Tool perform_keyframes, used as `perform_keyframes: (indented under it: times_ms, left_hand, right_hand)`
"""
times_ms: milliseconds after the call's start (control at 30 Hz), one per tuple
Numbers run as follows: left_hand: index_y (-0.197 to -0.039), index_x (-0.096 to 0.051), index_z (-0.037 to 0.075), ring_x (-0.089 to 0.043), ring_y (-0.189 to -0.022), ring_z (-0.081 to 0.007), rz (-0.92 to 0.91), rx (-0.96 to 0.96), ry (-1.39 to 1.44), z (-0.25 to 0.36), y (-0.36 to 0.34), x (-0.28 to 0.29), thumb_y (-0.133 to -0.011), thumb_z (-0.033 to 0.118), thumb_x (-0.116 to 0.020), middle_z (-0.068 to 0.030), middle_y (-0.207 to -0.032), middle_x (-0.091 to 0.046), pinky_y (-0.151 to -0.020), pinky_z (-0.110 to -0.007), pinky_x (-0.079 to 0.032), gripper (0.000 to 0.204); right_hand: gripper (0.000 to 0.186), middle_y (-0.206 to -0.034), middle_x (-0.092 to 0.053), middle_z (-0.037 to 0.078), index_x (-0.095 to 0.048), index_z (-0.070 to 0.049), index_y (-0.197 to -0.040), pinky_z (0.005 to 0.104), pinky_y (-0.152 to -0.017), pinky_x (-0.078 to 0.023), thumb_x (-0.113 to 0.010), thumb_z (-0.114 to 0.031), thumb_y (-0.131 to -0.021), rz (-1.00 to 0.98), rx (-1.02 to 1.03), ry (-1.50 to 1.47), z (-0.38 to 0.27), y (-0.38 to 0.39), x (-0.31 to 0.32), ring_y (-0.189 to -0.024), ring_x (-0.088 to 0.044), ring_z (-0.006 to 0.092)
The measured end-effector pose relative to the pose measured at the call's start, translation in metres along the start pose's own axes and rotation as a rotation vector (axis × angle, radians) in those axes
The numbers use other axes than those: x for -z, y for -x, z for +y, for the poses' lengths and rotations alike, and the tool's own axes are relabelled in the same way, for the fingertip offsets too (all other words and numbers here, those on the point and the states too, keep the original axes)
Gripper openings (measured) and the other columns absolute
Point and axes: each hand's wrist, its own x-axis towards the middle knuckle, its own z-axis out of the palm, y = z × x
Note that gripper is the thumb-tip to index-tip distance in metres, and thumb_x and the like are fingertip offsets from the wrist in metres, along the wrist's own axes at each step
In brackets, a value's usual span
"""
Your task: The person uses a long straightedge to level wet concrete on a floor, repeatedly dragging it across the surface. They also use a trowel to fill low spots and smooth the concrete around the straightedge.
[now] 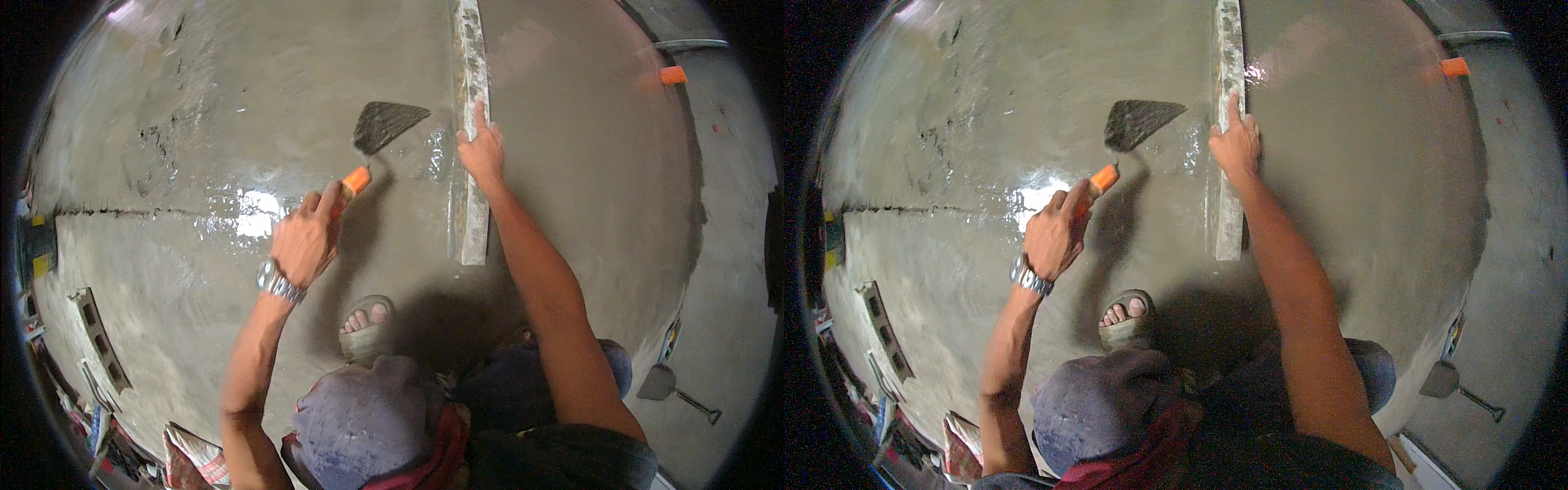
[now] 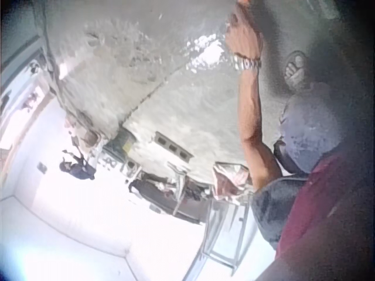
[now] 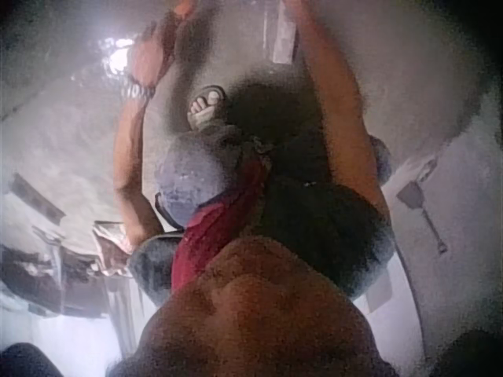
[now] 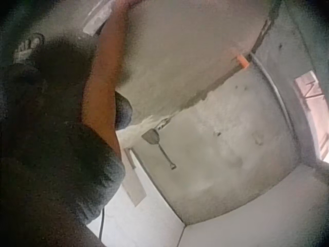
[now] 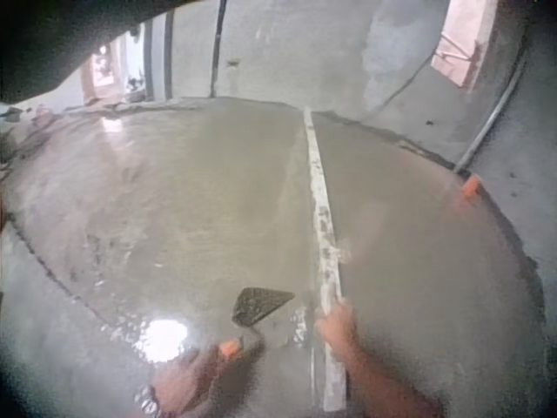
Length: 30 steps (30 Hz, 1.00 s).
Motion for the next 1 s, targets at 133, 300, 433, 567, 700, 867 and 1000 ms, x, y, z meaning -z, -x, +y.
perform_keyframes:
  times_ms: [133, 300, 433, 567, 700, 867, 1000]
  left_hand:
    - [-0.123, -0.043, 0.013, -0.064, -0.066, -0.0334, -0.006, -0.108, -0.110, 0.009, -0.027, -0.008, -0.086, 0.013, -0.056, -0.0141, -0.088, -0.058, -0.050, -0.042, -0.052, 0.039]
    - [-0.122, -0.041, 0.012, -0.066, -0.067, -0.0308, -0.136, -0.136, -0.133, 0.017, -0.006, -0.003, -0.086, 0.012, -0.054, -0.0133, -0.089, -0.057, -0.044, -0.038, -0.052, 0.038]
    - [-0.133, -0.044, 0.015, -0.063, -0.063, -0.0288, -0.103, -0.109, -0.108, 0.012, 0.032, -0.003, -0.086, 0.012, -0.057, -0.0094, -0.087, -0.058, -0.048, -0.039, -0.051, 0.049]
    - [-0.136, -0.039, 0.014, -0.065, -0.069, -0.0292, -0.193, -0.124, -0.141, 0.011, 0.059, -0.002, -0.085, 0.012, -0.055, -0.0114, -0.096, -0.057, -0.046, -0.038, -0.052, 0.054]
    - [-0.132, -0.045, 0.013, -0.064, -0.068, -0.0298, -0.155, -0.074, -0.016, 0.012, 0.072, 0.001, -0.084, 0.014, -0.059, -0.0131, -0.090, -0.058, -0.053, -0.039, -0.052, 0.050]
    - [-0.128, -0.050, 0.005, -0.064, -0.084, -0.0358, 0.028, 0.188, 0.290, 0.014, 0.093, 0.000, -0.083, 0.015, -0.064, -0.0186, -0.100, -0.063, -0.069, -0.038, -0.052, 0.048]
    - [-0.126, -0.051, 0.000, -0.063, -0.092, -0.0217, 0.094, 0.397, 0.526, 0.018, 0.129, -0.008, -0.085, 0.015, -0.064, -0.0175, -0.103, -0.064, -0.080, -0.031, -0.049, 0.045]
  right_hand:
    - [0.080, -0.120, -0.049, 0.030, -0.023, -0.020, -0.148, 0.0483, -0.095, -0.041, -0.062, -0.023, -0.079, 0.004, -0.027, -0.021, -0.007, 0.003, 0.001, -0.111, -0.050, 0.0440]
    - [0.080, -0.118, -0.050, 0.030, -0.023, -0.020, -0.148, 0.0488, -0.096, -0.040, -0.063, -0.022, -0.079, 0.006, -0.036, -0.036, -0.006, 0.003, 0.001, -0.110, -0.050, 0.0445]
    - [0.079, -0.119, -0.050, 0.030, -0.024, -0.020, -0.148, 0.0489, -0.095, -0.041, -0.063, -0.022, -0.079, 0.022, -0.030, -0.026, -0.003, 0.000, -0.002, -0.110, -0.050, 0.0450]
    - [0.080, -0.117, -0.051, 0.031, -0.023, -0.021, -0.148, 0.0489, -0.094, -0.042, -0.063, -0.022, -0.079, 0.027, -0.016, -0.019, -0.001, 0.000, -0.006, -0.108, -0.051, 0.0456]
    - [0.081, -0.116, -0.051, 0.031, -0.022, -0.021, -0.149, 0.0489, -0.094, -0.042, -0.063, -0.023, -0.079, 0.054, -0.006, -0.005, -0.002, -0.001, -0.010, -0.108, -0.052, 0.0453]
    - [0.081, -0.117, -0.050, 0.032, -0.021, -0.021, -0.149, 0.0482, -0.095, -0.041, -0.063, -0.024, -0.080, 0.019, -0.003, 0.001, 0.005, 0.009, -0.012, -0.110, -0.051, 0.0443]
    - [0.080, -0.115, -0.051, 0.032, -0.021, -0.020, -0.149, 0.0487, -0.095, -0.041, -0.062, -0.024, -0.080, -0.033, -0.018, -0.010, -0.005, 0.009, -0.002, -0.108, -0.051, 0.0448]
